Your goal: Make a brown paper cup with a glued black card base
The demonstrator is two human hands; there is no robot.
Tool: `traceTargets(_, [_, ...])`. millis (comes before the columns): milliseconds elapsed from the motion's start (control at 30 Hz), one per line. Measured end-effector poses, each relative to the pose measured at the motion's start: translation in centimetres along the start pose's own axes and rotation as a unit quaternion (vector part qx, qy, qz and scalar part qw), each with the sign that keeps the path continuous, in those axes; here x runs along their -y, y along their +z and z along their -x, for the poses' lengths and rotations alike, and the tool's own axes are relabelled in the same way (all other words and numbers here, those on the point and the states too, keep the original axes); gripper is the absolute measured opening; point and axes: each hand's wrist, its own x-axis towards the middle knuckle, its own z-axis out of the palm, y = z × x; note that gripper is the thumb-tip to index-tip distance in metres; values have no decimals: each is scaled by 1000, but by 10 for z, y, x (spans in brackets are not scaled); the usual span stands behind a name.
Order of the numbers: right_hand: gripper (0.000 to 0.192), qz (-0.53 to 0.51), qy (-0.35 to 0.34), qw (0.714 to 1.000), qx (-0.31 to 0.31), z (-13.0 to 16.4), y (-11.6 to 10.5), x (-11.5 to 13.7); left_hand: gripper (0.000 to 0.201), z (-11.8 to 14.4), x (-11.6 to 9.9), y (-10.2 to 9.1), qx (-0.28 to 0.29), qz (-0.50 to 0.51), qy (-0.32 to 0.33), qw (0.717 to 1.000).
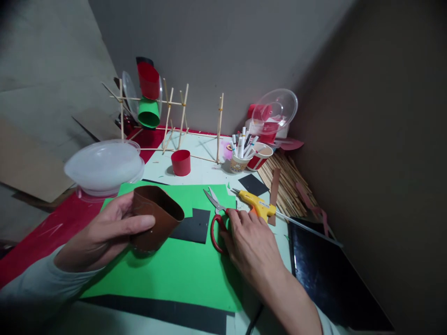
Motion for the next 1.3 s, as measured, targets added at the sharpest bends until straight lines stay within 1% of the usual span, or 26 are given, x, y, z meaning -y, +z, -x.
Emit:
traceTargets(133, [26, -20, 5, 1000, 3, 0, 6, 0, 29, 0, 3, -1, 3, 9, -7, 1000])
traceTargets(300, [19, -70, 23, 997, -11, -3, 10, -1, 30, -2, 4, -2, -10, 1, -1, 1000])
traceTargets(400, [29, -102, 35, 994, -35, -2, 3, -4, 33, -3, 4, -2, -9, 3, -14, 1000])
traceTargets(433, [33, -130, 42, 990, -44, 0, -1, -5, 33, -3, 3, -1, -6, 6, -17, 1000])
traceTargets(500, [36, -226, 65, 970, -58, 3, -14, -6, 33, -3, 3, -1, 1, 7, -22, 1000])
traceTargets(567, [37, -345, 83, 933, -55, 4, -30, -5, 32, -2, 2, -1, -2, 2, -20, 1000])
traceTargets(600, [38, -387, 84, 917, -47, 4, -38, -4, 32, -2, 1, -1, -6, -3, -17, 1000])
traceTargets(633, [40, -410, 78, 908, -36, 4, -45, -3, 31, -1, 0, 0, -13, -8, -14, 1000])
traceTargets(667, [40, -418, 71, 905, -22, 3, -51, -1, 31, 0, -1, 1, -23, -11, -12, 1000])
traceTargets(767, [37, -398, 40, 916, 12, -3, -62, 6, 32, 1, -6, 7, -60, -9, -28, 998])
traceTargets(833, [38, -379, 15, 925, 15, -7, -64, 10, 35, 1, -8, 10, -74, -5, -34, 997])
traceTargets(1000, [42, -348, -32, 937, -9, -10, -61, 11, 40, 0, -9, 11, -103, -35, -25, 994])
traceTargets(1133, [45, -334, -53, 940, -32, -6, -57, 11, 40, 1, -9, 11, -108, -59, -59, 991])
traceTargets(1200, [45, -328, -62, 942, -39, -4, -54, 11, 38, 2, -9, 13, -107, -57, -77, 990])
traceTargets(1300, [51, -310, -68, 946, -65, 2, -46, 8, 35, 3, -8, 13, -120, -47, -101, 986])
